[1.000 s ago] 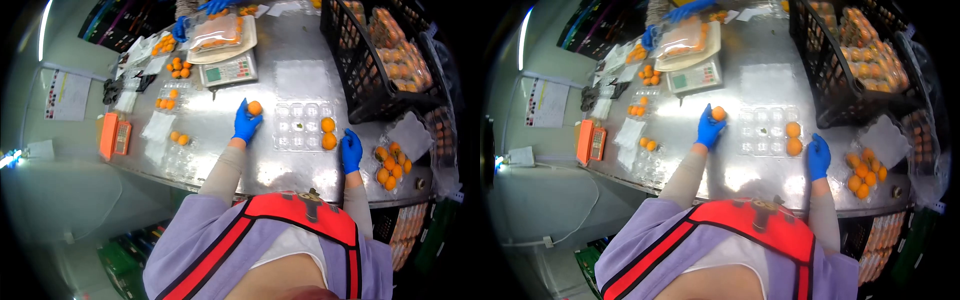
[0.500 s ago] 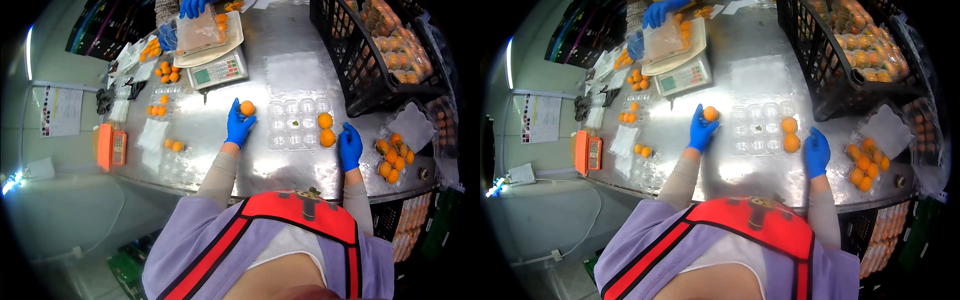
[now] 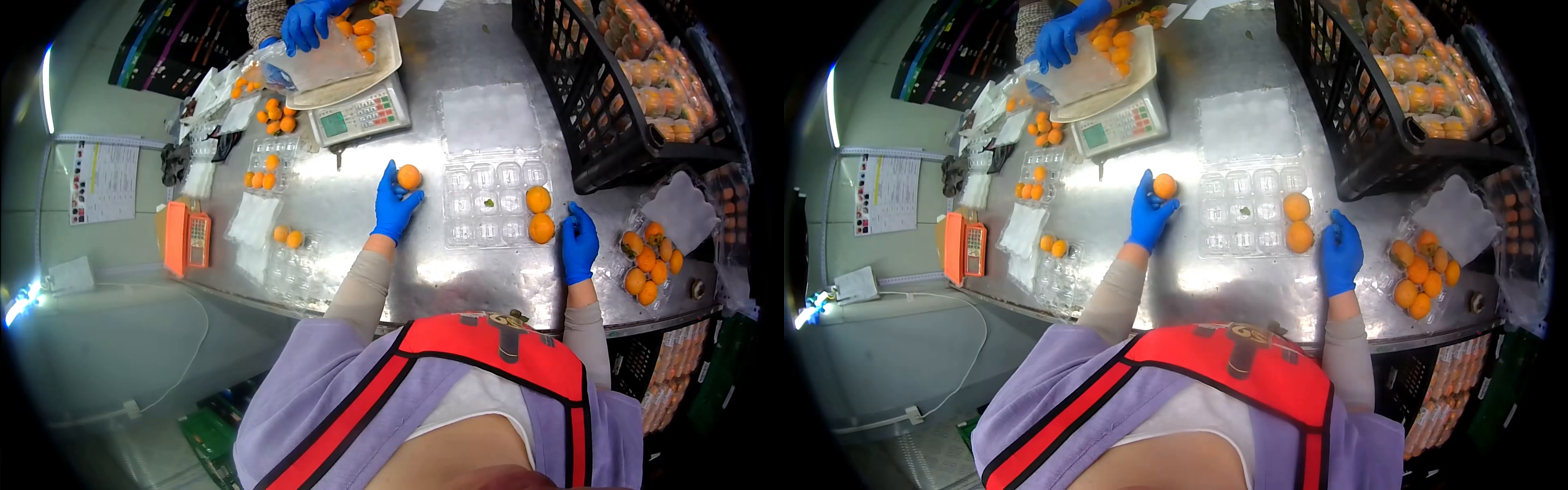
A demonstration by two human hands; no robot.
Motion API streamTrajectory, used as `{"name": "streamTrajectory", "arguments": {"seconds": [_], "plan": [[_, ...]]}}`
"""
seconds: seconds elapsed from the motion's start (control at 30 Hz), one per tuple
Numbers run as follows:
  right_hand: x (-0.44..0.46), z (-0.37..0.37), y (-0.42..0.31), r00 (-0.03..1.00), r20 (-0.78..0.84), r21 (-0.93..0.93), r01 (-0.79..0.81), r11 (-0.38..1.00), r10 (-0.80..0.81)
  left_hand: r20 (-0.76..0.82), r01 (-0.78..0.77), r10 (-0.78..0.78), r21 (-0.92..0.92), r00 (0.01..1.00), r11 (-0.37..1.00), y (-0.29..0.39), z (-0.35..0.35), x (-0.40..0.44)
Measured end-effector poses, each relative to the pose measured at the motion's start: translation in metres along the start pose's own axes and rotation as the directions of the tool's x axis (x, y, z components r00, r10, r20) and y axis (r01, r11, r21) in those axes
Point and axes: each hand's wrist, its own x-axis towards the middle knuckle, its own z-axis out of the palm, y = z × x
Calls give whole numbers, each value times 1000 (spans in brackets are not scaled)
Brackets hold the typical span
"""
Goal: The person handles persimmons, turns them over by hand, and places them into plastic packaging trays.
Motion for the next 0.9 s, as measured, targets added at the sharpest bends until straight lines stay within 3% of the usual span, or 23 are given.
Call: {"name": "streamTrajectory", "arguments": {"seconds": [0.3,0.6,0.67,0.83,0.9], "plan": [[-1,-1,-1,999,-12,-21,50,999,-50,-4,8,-8,17,1000,1000,3,1,-1],[-1,-3,-5,999,34,15,-13,1000,13,-15,21,-20,20,1000,1000,-3,1,1],[-1,0,-1,996,-31,23,81,996,-80,-13,22,-21,27,1000,999,-5,1,2],[-1,0,-1,997,-24,34,75,997,-75,-10,26,-26,-18,1000,999,-4,2,5],[-1,-1,-3,997,-23,39,70,997,-69,17,-5,4,62,1000,998,4,-1,15]]}}
